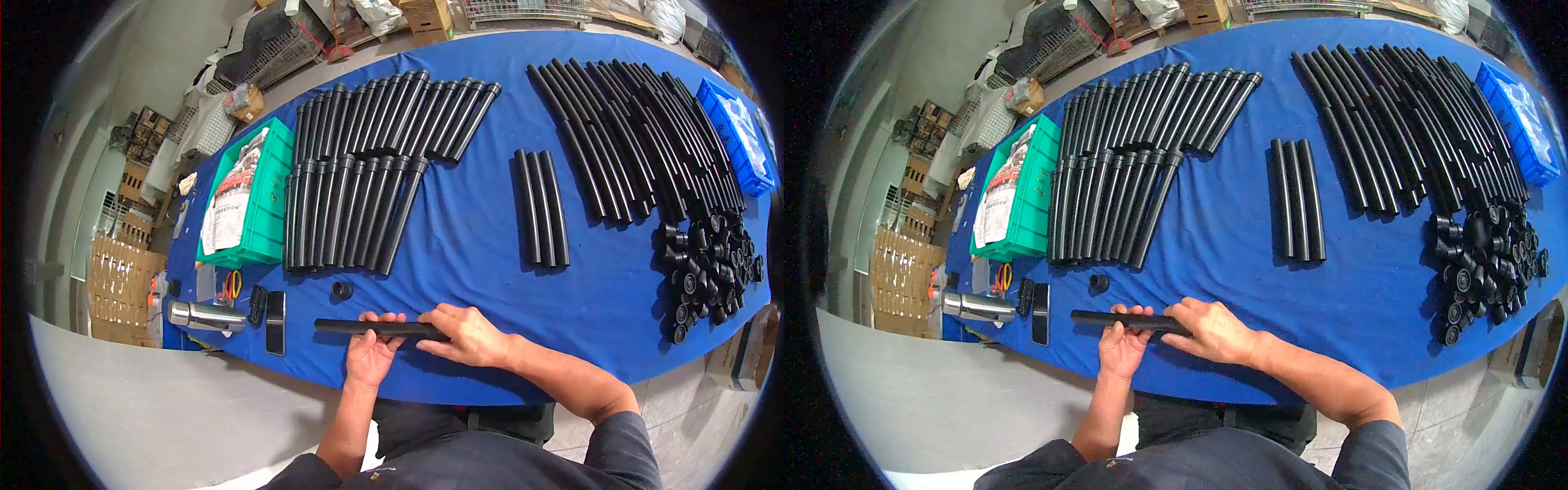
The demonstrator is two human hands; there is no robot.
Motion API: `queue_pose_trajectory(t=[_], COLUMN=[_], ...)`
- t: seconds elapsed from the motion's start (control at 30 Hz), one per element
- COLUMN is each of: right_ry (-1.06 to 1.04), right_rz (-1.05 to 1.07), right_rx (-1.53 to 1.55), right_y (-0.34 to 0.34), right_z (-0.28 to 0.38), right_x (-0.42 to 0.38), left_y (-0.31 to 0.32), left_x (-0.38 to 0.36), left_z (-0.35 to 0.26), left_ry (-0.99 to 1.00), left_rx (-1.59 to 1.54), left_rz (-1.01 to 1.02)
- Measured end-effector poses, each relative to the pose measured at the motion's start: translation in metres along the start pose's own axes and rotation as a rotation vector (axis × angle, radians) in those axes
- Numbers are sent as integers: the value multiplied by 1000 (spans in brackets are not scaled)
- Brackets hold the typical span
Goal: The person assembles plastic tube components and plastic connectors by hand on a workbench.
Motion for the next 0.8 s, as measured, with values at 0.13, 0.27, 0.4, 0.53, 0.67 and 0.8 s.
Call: queue_pose_trajectory(t=[0.13, 0.27, 0.4, 0.53, 0.67, 0.8], right_ry=[357, -33, 101, 31, 231, 189], right_rz=[262, 62, 105, 49, 235, 165], right_rx=[318, -204, 138, -81, 129, 158], right_y=[-3, 2, 10, 6, -8, 5], right_z=[0, 3, -7, 1, 8, -4], right_x=[2, -3, -6, -4, 2, -3], left_y=[3, -2, -2, 6, -5, 1], left_x=[0, -1, 0, 1, -1, 0], left_z=[0, -1, 0, 1, -2, -1], left_ry=[-6, -10, -12, -9, -9, -7], left_rx=[-24, -36, -44, -45, -72, -25], left_rz=[-41, -55, 14, -47, -22, -38])
Point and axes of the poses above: each hand's wrist, its own x-axis towards the middle knuckle, its own y-axis out of the palm, z = x × y, the point moved 1 cm from there along x, towards the middle knuckle, and after that the axes turned 14 degrees about -x, right-handed, at the moved point
